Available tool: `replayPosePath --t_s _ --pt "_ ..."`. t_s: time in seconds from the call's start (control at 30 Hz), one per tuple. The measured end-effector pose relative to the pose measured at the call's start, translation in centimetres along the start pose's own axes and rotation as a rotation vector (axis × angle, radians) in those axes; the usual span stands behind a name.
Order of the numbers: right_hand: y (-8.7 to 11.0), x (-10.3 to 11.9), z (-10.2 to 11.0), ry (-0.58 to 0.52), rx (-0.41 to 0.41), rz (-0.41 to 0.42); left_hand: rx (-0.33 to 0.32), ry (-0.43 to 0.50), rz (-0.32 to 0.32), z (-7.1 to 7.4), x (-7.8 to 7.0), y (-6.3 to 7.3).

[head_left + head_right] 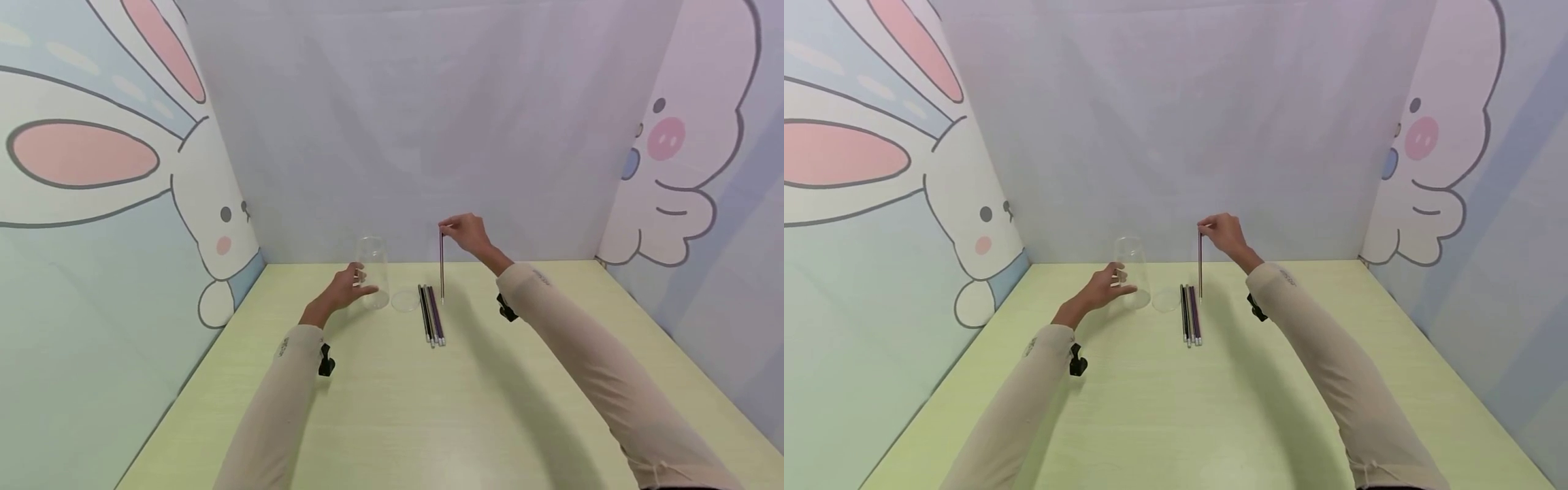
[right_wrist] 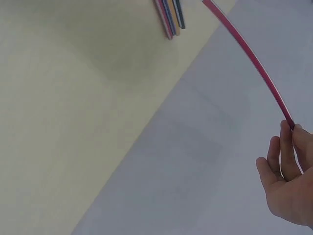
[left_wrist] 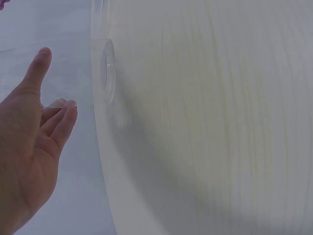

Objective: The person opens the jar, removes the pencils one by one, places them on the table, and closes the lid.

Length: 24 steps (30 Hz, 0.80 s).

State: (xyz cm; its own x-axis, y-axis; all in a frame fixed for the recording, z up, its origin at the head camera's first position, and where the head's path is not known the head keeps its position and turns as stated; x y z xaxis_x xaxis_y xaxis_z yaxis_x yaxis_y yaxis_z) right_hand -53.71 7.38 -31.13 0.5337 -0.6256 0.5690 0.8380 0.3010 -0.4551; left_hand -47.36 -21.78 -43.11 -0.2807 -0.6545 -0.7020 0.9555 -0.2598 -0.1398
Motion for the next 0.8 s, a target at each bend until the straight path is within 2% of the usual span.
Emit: replayPosePath --t_s 0.23,0.43,0.6,0.8 --pt "1.5 -2.4 -2.0 0.015 0.053 -0.019 0.007 -0.003 -0.001 -0.1 -0.1 -0.1" --pt "2.4 -3.4 -3.4 0.005 0.121 -0.049 -0.003 -0.005 0.010 -0.1 -0.1 -0.2" --pt "3.2 -4.7 -4.1 0.025 0.140 -0.076 0.025 -0.007 -0.002 -0.7 -0.4 -0.5" --pt "4.0 -5.5 -5.2 0.012 0.172 -0.083 0.013 -0.016 0.019 -0.8 -0.5 -0.6"
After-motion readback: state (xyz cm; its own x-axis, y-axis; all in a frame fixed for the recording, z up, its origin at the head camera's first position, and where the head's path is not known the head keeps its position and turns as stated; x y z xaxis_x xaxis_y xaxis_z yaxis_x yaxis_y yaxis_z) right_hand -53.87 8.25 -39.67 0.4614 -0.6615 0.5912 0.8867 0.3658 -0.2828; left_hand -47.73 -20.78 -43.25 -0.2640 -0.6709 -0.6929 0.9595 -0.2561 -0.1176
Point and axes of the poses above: each hand's wrist, its own y-axis away from the middle knuckle, its own z-axis out of the back of the hand, x = y × z, the point moved 8 cm from there along -y, towards the middle knuckle, and after that the axes turned 1 degree about -y, right-handed, at the moved point
